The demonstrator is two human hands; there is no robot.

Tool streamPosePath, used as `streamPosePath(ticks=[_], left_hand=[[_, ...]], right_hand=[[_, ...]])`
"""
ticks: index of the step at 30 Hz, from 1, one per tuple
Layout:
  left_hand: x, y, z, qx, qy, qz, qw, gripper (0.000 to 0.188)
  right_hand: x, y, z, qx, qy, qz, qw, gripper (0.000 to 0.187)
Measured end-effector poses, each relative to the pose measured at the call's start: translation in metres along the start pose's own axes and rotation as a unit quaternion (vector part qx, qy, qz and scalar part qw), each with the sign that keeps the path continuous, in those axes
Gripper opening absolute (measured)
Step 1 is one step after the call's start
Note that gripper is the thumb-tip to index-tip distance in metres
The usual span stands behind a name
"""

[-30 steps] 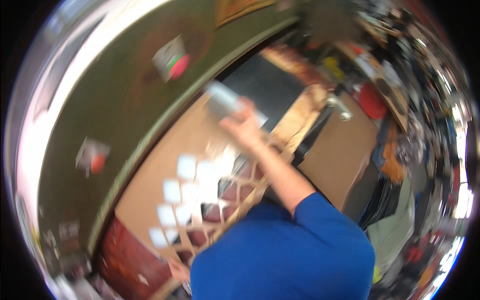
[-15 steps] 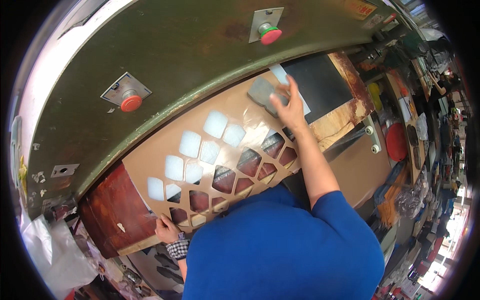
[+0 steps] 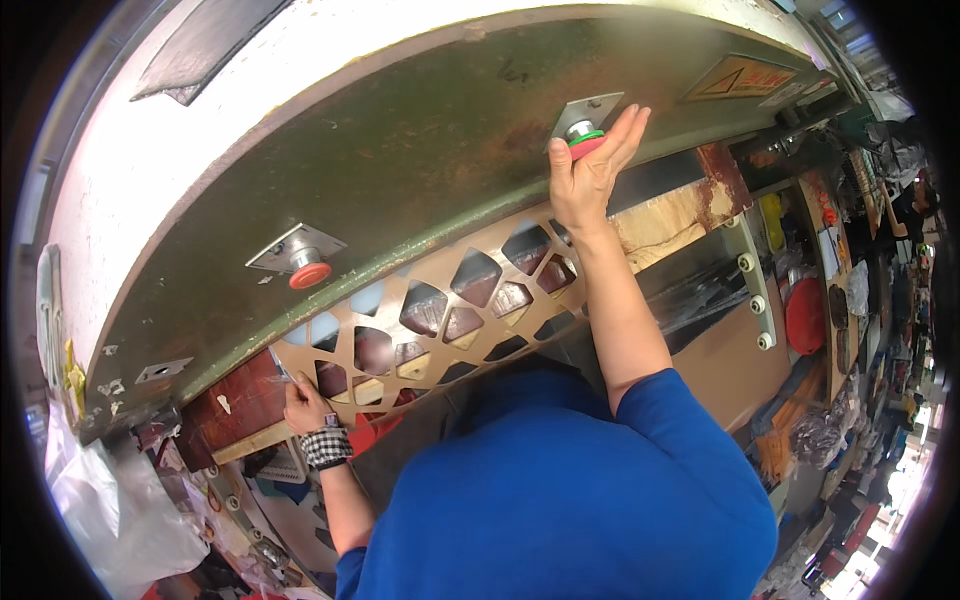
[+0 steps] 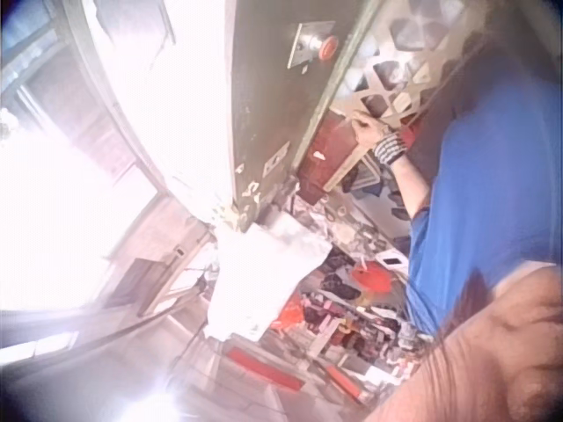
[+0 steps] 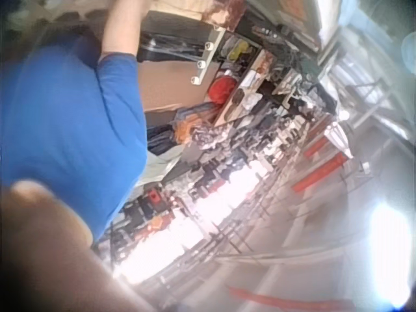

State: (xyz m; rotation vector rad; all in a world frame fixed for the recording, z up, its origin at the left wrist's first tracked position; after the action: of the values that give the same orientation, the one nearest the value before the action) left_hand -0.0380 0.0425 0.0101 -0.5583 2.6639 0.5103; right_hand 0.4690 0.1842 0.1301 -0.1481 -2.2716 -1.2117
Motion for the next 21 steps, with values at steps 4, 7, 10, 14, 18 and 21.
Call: streamPosePath(ticks=[4,7,10,14,18,21], left_hand=[[0.007,0.002,0.003,0.034,-0.006,-0.023,0.999,0.047],[0.013,-0.006,0.004,0.009,-0.024,-0.04,0.999,0.046],[0.022,-0.012,0.011,0.014,-0.022,-0.035,0.999,0.045],[0.035,-0.021,0.015,0.014,-0.101,-0.032,0.994,0.041],[0.047,-0.049,0.003,-0.007,-0.139,-0.021,0.99,0.042],[0.053,-0.08,-0.01,-0.004,-0.148,0.023,0.989,0.043]], right_hand=[[-0.034,-0.024,-0.019,0.069,-0.049,-0.017,0.996,0.104],[-0.089,-0.074,-0.04,0.068,0.003,0.172,0.983,0.077],[-0.134,-0.132,-0.04,0.129,0.086,0.386,0.909,0.041],[-0.142,-0.143,-0.05,0.17,0.022,0.378,0.91,0.031],[-0.112,-0.157,-0.102,0.161,0.133,0.409,0.888,0.024],[-0.08,-0.144,-0.131,0.093,-0.017,0.222,0.971,0.029]])
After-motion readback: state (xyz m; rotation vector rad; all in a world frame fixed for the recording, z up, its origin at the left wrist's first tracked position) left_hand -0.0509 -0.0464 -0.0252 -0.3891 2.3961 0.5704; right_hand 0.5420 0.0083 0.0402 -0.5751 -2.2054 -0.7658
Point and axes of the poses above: each hand's wrist, its own y-axis towards the middle knuckle, its own z-axis out of the palm, x = y × z, the point moved 5 cm from there along y, towards the middle knuckle, and after that the axes turned 1 degree about -y, right-handed, at the moved point
